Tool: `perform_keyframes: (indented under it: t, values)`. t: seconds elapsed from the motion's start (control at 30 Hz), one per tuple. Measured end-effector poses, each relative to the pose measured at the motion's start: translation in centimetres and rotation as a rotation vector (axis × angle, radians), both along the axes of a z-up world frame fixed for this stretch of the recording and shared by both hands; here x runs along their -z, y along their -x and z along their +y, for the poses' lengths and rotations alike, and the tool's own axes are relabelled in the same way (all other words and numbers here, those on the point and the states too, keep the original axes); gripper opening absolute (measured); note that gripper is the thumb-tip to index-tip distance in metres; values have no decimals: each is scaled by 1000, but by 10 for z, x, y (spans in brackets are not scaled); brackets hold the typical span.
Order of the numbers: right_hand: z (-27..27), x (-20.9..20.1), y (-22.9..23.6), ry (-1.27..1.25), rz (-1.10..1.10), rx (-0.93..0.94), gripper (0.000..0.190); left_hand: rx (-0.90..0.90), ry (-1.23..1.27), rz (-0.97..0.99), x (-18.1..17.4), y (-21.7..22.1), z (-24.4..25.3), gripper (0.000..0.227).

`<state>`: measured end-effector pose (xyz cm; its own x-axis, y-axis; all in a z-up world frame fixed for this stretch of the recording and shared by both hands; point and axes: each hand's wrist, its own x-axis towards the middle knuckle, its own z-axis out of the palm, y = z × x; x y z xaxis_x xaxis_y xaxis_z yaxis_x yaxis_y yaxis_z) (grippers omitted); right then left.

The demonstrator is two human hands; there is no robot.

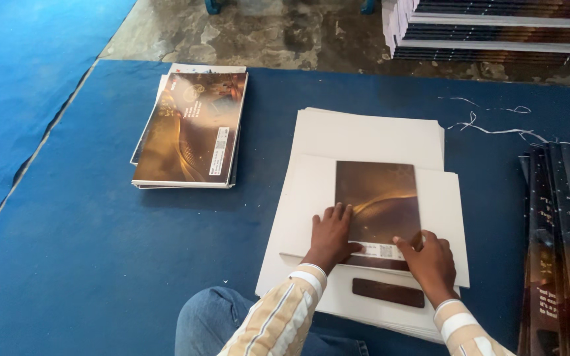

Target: The person wraps a book with a brown cover in a white sheet of paper. They place the book on the paper, fold the paper over the cover, and use a small wooden tool to press and smooth the fold. This process is repeated for multiple books.

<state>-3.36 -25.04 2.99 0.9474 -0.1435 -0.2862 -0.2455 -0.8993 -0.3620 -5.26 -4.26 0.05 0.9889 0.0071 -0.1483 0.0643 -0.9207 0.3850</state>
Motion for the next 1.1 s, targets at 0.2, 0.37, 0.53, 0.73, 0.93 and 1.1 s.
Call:
perform_keyframes:
  t: [0.2,0.37,0.53,0.73,0.93,1.1]
  values:
    - [-11,33,-23,-110,36,105,81,20,79,33,17,-9,10,94]
    - [-48,59,-48,-510,-21,180,60,-92,70,-131,40,-7,26,82]
    - [-87,3,-54,-623,-143,271,50,-285,42,-89,21,8,40,78]
    - [-151,-63,-67,-447,-460,379,42,-287,-1,-35,3,16,43,84]
    - [-216,-21,-90,76,-358,257,49,-290,-14,16,7,13,41,86]
    - [-244,42,-98,600,-93,-12,54,-296,-28,17,13,11,40,87]
